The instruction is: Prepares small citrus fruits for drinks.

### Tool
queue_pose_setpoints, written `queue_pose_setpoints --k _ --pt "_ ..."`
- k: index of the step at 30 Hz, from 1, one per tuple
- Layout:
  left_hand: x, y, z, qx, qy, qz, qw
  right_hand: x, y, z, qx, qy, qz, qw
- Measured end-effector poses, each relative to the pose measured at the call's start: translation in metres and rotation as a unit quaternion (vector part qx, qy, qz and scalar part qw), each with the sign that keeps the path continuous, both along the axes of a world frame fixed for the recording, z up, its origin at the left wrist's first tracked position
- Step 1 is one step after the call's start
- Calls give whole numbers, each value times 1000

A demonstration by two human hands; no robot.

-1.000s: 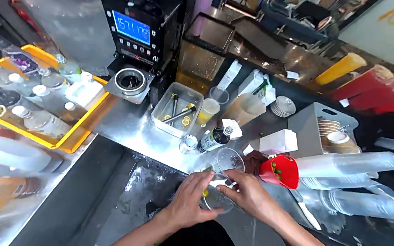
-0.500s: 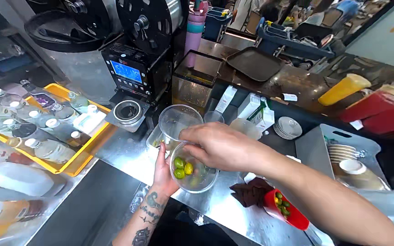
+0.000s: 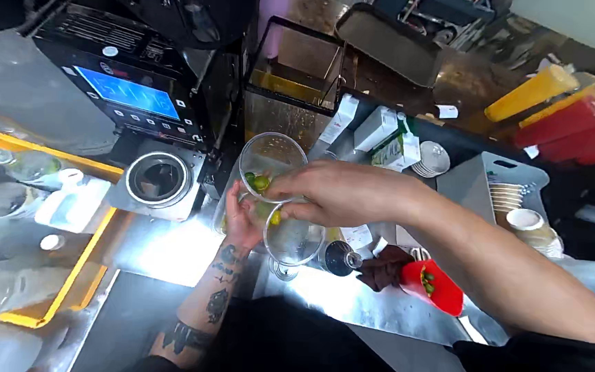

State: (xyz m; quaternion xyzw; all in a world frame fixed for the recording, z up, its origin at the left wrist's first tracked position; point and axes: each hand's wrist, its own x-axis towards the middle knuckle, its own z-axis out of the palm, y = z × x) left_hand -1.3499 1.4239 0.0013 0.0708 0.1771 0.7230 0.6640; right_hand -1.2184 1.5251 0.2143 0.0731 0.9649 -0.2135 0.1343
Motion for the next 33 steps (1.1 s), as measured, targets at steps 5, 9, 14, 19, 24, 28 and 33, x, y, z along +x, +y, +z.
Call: queue_pose_setpoints --k 5,9,14,19,24,28,33 --pt "-26 22 -18 -79 -82 1 993 -5 68 43 -1 185 -145 972" --pt "-30 32 -23 -108 -93 15 990 -2 178 10 127 127 -434 883" --pt "-32 49 -29 -74 -86 5 994 -8 235 -52 53 -24 -557 828" --pt "-31 65 -43 -50 -65 24 996 -14 237 -12 94 -41 -524 845" --pt "-25 77 -38 -72 -40 61 995 -28 236 3 -27 138 -547 826" --pt "-19 86 -27 -103 17 124 987 -35 233 -7 -35 154 -551 820" --pt "-4 82 -5 -123 56 184 974 -20 200 58 -7 251 -527 812"
